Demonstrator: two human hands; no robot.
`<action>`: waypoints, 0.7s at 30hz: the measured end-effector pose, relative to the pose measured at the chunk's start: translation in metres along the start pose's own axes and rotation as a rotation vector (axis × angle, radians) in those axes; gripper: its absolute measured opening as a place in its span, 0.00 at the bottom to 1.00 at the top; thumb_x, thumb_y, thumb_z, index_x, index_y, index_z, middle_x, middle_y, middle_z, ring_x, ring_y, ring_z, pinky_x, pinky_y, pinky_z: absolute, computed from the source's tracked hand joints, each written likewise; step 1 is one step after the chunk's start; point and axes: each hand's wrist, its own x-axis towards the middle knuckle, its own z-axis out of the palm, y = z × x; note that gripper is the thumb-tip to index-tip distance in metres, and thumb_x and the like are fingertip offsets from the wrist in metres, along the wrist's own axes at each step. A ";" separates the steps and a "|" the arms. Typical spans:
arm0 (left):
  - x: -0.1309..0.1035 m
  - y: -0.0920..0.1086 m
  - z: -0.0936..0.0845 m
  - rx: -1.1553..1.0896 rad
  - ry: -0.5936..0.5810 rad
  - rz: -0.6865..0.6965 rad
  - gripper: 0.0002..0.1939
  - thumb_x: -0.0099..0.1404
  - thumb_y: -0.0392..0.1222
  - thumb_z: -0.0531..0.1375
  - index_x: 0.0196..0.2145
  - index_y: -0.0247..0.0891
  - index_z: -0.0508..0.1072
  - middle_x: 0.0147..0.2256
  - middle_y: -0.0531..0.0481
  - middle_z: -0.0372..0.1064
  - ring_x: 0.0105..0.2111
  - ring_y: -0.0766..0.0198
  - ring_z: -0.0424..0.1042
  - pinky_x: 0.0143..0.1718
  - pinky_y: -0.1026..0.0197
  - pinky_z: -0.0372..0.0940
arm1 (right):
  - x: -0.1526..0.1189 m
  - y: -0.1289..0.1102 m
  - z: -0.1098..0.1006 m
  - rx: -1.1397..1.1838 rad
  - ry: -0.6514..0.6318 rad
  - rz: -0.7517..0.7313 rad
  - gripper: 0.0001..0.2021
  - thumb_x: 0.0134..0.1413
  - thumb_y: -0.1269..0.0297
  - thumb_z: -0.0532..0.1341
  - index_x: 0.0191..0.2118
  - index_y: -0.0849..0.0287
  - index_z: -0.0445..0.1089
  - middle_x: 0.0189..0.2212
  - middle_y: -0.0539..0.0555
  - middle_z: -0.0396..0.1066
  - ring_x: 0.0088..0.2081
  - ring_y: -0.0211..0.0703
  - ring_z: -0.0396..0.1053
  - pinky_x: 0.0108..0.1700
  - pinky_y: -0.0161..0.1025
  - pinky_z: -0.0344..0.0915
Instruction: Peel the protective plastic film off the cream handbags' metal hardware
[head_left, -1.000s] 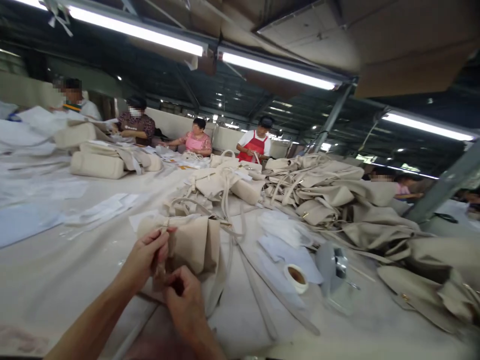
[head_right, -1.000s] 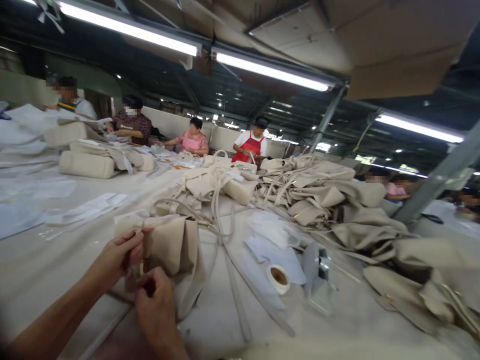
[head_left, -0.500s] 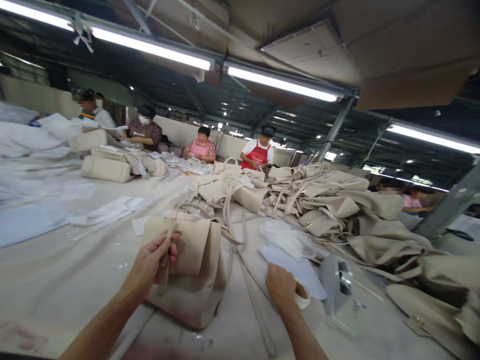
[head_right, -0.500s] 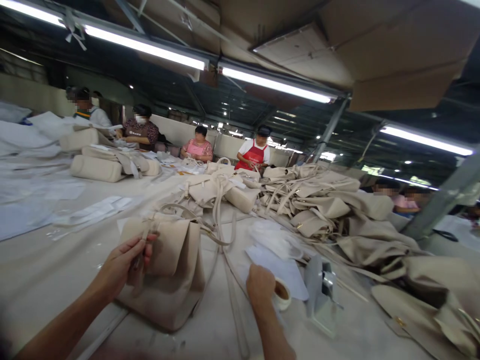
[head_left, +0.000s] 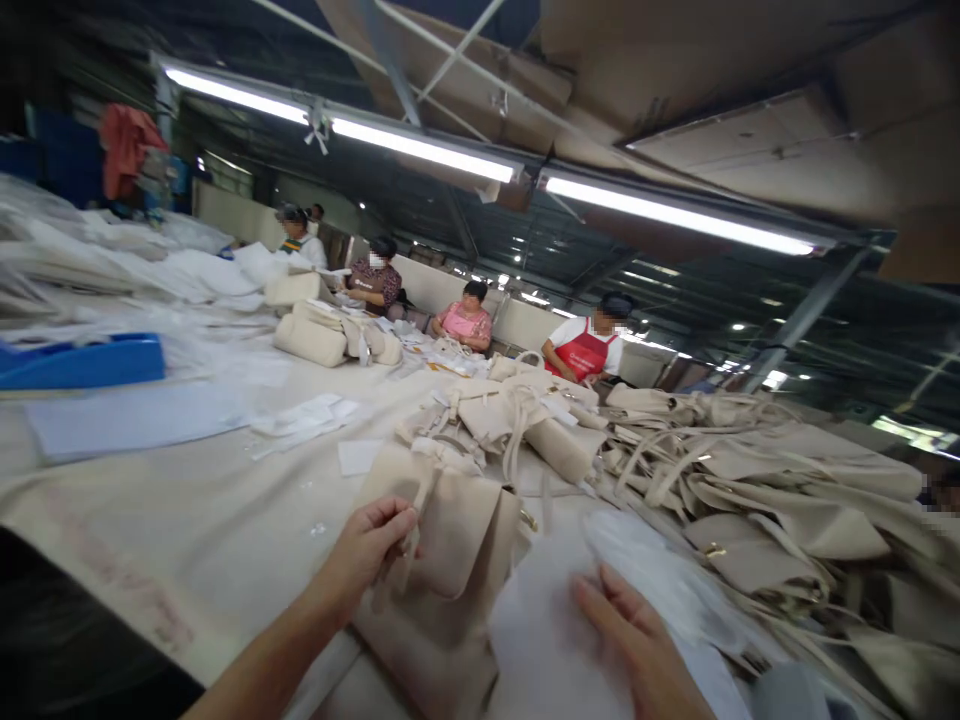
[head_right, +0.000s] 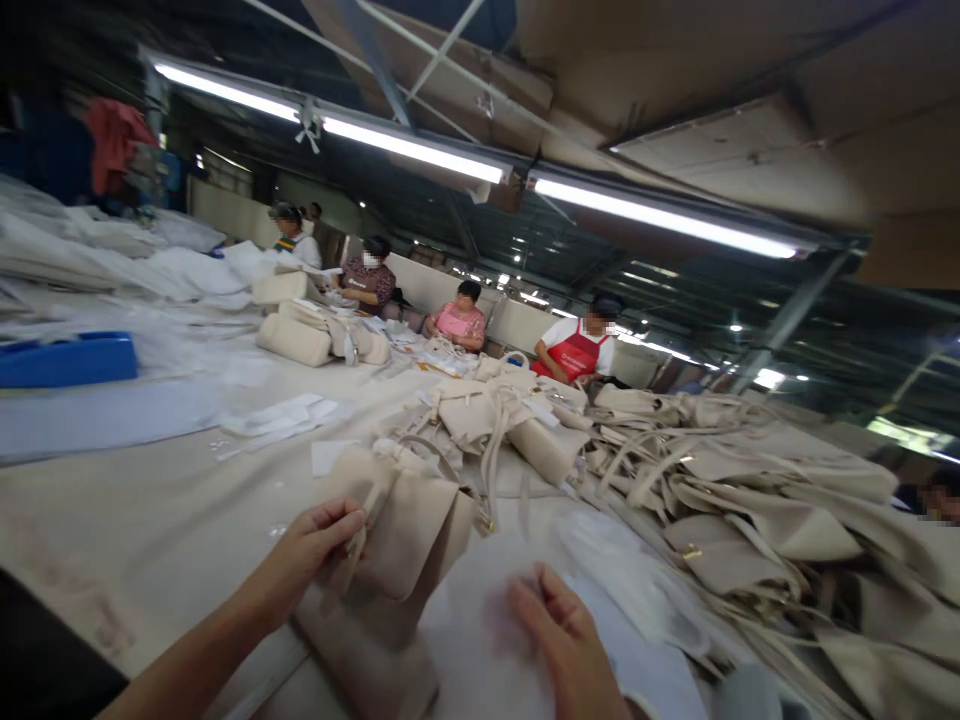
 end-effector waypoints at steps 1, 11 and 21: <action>0.000 0.002 -0.001 0.016 -0.004 0.023 0.20 0.47 0.56 0.67 0.22 0.36 0.69 0.17 0.56 0.63 0.19 0.69 0.62 0.21 0.68 0.54 | -0.001 0.008 0.016 -0.017 -0.080 0.027 0.23 0.30 0.53 0.75 0.35 0.59 0.74 0.27 0.54 0.77 0.26 0.47 0.73 0.30 0.41 0.69; -0.009 0.046 -0.014 0.244 -0.006 0.138 0.08 0.47 0.44 0.63 0.19 0.36 0.71 0.16 0.56 0.62 0.18 0.70 0.57 0.21 0.65 0.51 | 0.020 0.087 0.115 -0.555 0.048 -0.508 0.10 0.44 0.51 0.64 0.26 0.50 0.72 0.21 0.51 0.75 0.25 0.47 0.69 0.30 0.39 0.62; -0.004 -0.005 -0.013 -0.009 0.098 0.147 0.15 0.43 0.41 0.65 0.25 0.41 0.62 0.14 0.61 0.61 0.15 0.71 0.58 0.20 0.67 0.54 | 0.022 0.088 0.153 0.323 -0.152 0.037 0.27 0.37 0.50 0.71 0.46 0.56 0.74 0.36 0.54 0.80 0.38 0.52 0.77 0.39 0.42 0.73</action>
